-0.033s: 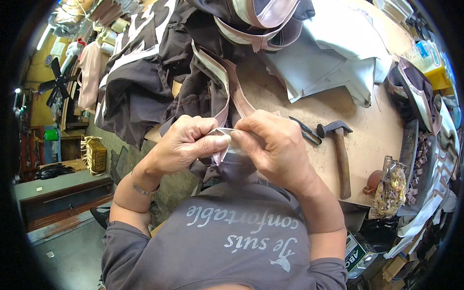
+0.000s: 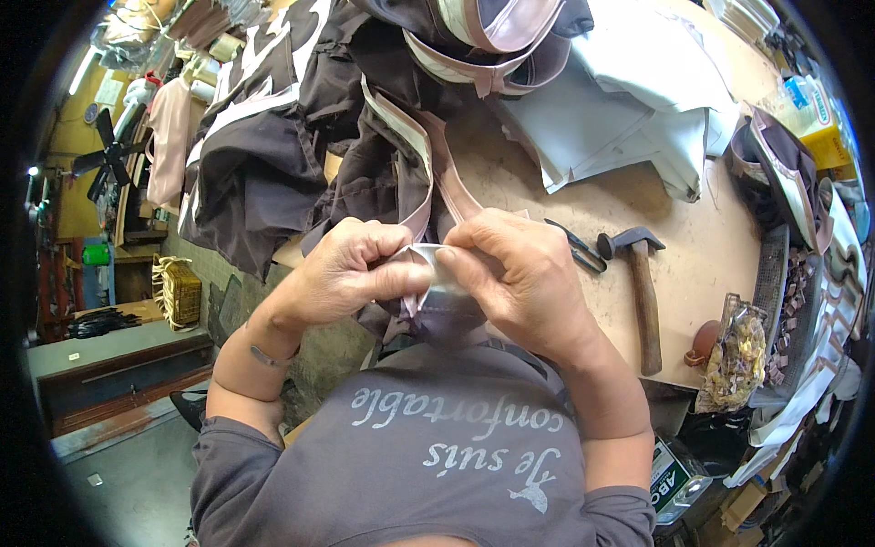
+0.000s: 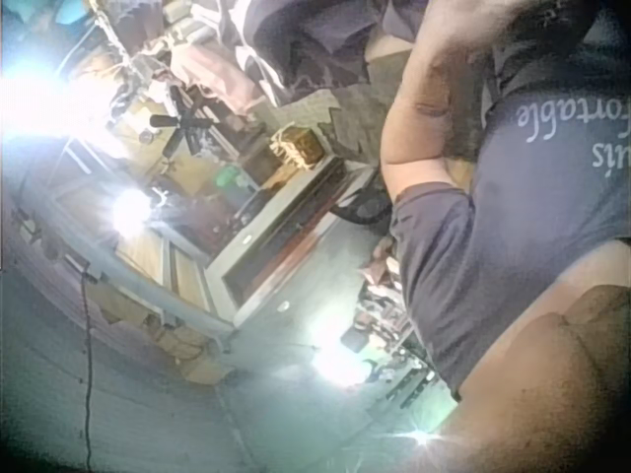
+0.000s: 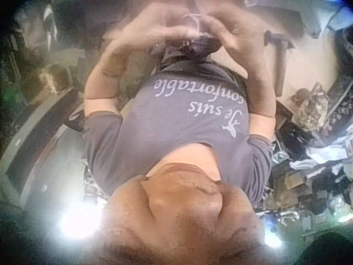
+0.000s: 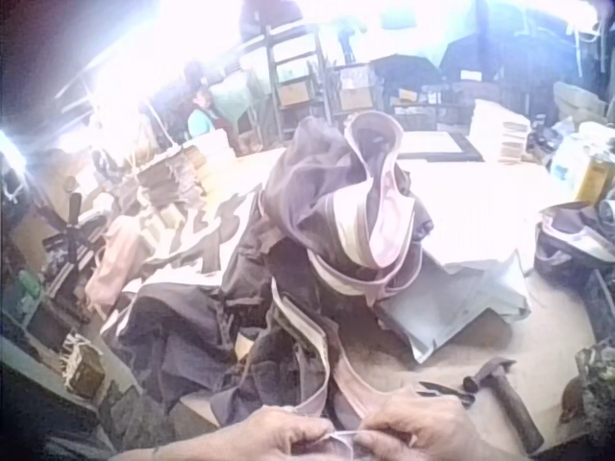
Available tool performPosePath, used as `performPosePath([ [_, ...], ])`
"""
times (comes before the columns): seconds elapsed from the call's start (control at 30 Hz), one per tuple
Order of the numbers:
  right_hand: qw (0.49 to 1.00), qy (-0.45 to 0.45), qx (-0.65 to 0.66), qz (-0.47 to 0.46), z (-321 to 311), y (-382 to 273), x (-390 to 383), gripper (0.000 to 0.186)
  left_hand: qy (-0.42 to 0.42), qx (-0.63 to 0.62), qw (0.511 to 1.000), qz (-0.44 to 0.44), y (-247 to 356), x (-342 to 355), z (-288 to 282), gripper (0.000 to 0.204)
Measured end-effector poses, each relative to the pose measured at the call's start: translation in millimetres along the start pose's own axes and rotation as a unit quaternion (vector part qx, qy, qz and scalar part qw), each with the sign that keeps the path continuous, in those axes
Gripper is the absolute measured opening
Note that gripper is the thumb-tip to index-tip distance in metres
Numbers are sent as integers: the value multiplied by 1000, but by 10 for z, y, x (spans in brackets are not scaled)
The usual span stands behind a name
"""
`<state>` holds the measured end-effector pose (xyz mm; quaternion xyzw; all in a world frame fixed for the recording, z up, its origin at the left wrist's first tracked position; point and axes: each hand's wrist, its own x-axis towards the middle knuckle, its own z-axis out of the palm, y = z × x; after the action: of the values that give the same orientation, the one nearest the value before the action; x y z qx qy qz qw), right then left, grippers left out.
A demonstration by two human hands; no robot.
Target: The person sews a zipper onto a brown fabric bag using a needle and thread. They repeatedly pull the thread through the fabric, secure the stitching, and use a hammer to tap the zipper area. The person also uses scissors to cut the thread and adjusts the bag's position on the table.
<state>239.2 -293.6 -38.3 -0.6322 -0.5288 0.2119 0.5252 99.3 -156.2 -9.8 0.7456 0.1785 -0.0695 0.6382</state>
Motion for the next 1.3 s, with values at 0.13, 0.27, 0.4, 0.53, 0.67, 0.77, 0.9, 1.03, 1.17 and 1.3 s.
performPosePath([
  [0.13, 999, -27, 10, 28, -6, -8, -55, 8, -47, 151, 987, 7, 0, -6, -46, 23],
  [0.27, 1000, -12, 16, 21, 30, 13, -69, 8, 10, 341, 937, 71, -24, -13, 23, 22],
  [0.4, 999, -32, 3, 20, -19, 4, -69, 8, -5, 310, 948, 70, 42, -44, 20, 23],
  [0.53, 999, -34, 23, 33, 1, 22, -77, 10, -14, 307, 951, 46, 30, -21, -3, 21],
  [0.67, 998, -52, 5, 22, -39, -8, -42, 13, -4, 200, 979, 29, 31, -3, 2, 17],
  [0.77, 998, -56, -4, 27, -67, -4, -47, 14, 47, 80, 995, 31, 40, -31, -9, 16],
  [0.9, 995, -40, 61, 62, -49, -6, -65, 17, 67, 184, 972, 132, 10, -78, -63, 14],
  [1.03, 995, -63, 57, 57, -78, -37, -49, 18, 70, 99, 984, 132, 52, -83, 24, 14],
  [1.17, 993, -93, 48, 48, -118, -30, -22, 17, 83, 79, 988, 101, 27, -66, 50, 16],
  [1.3, 990, -106, 90, 37, -234, 79, -25, 17, 90, 116, 979, 144, 22, -61, 41, 14],
])
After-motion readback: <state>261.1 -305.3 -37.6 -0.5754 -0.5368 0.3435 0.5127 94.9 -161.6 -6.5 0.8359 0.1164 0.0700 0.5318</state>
